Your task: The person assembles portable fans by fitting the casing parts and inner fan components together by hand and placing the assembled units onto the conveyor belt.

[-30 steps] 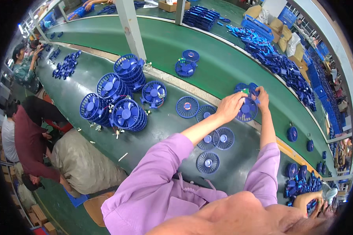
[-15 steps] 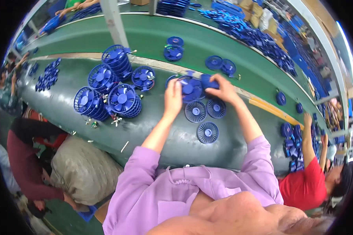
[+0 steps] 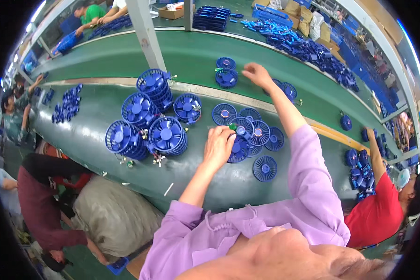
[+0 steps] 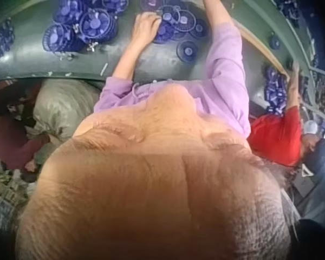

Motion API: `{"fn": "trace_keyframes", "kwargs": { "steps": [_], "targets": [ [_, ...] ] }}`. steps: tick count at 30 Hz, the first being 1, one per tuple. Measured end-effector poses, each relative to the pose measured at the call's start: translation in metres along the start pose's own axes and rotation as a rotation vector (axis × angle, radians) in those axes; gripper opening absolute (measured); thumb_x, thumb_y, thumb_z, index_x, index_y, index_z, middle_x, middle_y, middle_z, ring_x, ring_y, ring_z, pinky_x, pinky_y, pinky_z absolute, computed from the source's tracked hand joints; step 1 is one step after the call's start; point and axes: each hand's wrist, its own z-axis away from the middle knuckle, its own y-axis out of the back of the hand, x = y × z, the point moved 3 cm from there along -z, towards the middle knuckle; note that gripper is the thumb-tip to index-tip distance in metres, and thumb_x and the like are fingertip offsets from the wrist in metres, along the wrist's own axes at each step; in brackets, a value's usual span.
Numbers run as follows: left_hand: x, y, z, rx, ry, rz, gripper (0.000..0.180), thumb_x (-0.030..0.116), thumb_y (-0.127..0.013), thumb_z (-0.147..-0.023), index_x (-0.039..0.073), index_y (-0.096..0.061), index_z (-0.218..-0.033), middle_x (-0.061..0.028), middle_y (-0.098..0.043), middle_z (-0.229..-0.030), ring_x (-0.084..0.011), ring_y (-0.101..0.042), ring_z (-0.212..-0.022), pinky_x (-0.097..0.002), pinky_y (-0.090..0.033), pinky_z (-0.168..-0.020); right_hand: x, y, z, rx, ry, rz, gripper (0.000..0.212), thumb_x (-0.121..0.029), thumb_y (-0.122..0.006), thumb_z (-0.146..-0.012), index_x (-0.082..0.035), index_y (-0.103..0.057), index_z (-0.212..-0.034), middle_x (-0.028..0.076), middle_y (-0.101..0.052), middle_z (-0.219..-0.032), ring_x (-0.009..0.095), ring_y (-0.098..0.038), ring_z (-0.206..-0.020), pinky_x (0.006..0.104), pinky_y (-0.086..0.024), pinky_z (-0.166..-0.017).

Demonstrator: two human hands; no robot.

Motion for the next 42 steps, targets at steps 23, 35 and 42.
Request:
{"fn": "trace_keyframes", "kwargs": {
  "steps": [23, 35, 42],
  "targets": [
    [0.009, -0.025, -0.121, -0.032, -0.162, -0.234, 0.04, 0.012, -0.064, -0.085, 0.0, -0.054, -0.121, -0.0197, -0.056, -0.121, -0.0377, -0.052, -0.112, -0.0451, -0.042, -0.096, -0.012, -0.052, -0.064, -0.16, -0.298, 0.306, 0.08, -0.054, -0.082, -0.062, -0.016, -0.057, -0.128, 0.013, -0.051, -0.135, 0.035, -0.043, -0.128, 0.052, -0.042, -0.1],
    [-0.056, -0.104, -0.209, -0.398, 0.287, -0.491, 0.087, 0.055, -0.07, -0.076, 0.009, -0.038, -0.142, -0.0137, -0.035, -0.148, -0.0367, -0.03, -0.137, -0.055, -0.032, -0.106, 0.113, 0.075, -0.014, 0.02, -0.064, -0.086, 0.027, -0.03, -0.08, -0.067, -0.005, -0.072, -0.074, 0.007, -0.067, -0.066, 0.014, -0.058, -0.057, 0.0314, -0.045, -0.053],
    [-0.033, -0.105, -0.203, -0.481, 0.184, -0.552, 0.09, 0.055, -0.076, -0.067, 0.015, -0.043, -0.141, -0.0147, -0.033, -0.149, -0.0375, -0.035, -0.134, -0.0549, -0.036, -0.103, 0.153, 0.134, 0.048, 0.007, -0.132, 0.257, 0.048, -0.047, -0.071, -0.075, 0.001, -0.066, -0.076, 0.019, -0.065, -0.074, 0.03, -0.062, -0.067, 0.0412, -0.047, -0.062]
  ]
}}
